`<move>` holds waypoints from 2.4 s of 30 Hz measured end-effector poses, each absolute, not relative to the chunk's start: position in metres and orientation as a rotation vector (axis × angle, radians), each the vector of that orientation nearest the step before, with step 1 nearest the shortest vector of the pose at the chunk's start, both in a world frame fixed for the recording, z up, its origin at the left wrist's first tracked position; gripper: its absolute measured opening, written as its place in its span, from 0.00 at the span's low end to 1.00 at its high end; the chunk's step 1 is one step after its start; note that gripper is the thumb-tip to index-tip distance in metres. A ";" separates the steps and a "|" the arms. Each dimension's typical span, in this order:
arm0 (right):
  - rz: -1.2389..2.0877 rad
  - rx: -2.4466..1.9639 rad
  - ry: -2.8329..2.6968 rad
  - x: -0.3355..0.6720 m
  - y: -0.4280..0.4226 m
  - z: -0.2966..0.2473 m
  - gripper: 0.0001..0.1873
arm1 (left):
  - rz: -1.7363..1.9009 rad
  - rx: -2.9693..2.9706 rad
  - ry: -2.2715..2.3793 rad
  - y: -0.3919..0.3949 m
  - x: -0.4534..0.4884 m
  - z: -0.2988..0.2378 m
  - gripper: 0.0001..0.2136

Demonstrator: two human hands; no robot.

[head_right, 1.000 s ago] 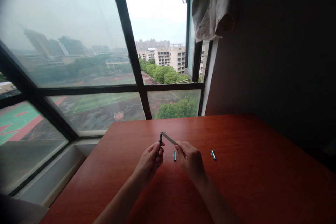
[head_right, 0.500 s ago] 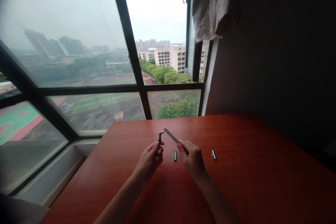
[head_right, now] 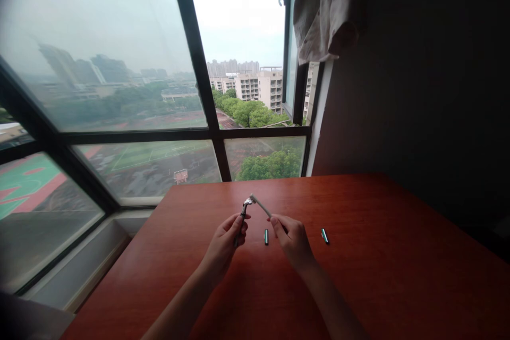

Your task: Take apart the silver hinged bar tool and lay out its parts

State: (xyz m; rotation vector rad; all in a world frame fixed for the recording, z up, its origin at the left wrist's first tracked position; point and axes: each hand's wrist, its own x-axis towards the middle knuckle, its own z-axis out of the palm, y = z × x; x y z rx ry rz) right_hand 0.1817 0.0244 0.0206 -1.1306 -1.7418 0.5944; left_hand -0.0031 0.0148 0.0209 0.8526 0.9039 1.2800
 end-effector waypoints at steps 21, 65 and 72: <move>0.767 -1.134 -1.779 0.185 0.026 0.021 0.22 | 1.368 1.553 1.291 0.013 -0.015 0.026 0.17; 0.708 -1.146 -1.804 0.189 0.025 0.025 0.23 | 1.408 1.708 1.347 0.013 -0.021 0.031 0.15; 0.676 -1.150 -1.824 0.189 0.025 0.024 0.23 | 1.453 1.649 1.415 0.014 -0.024 0.027 0.16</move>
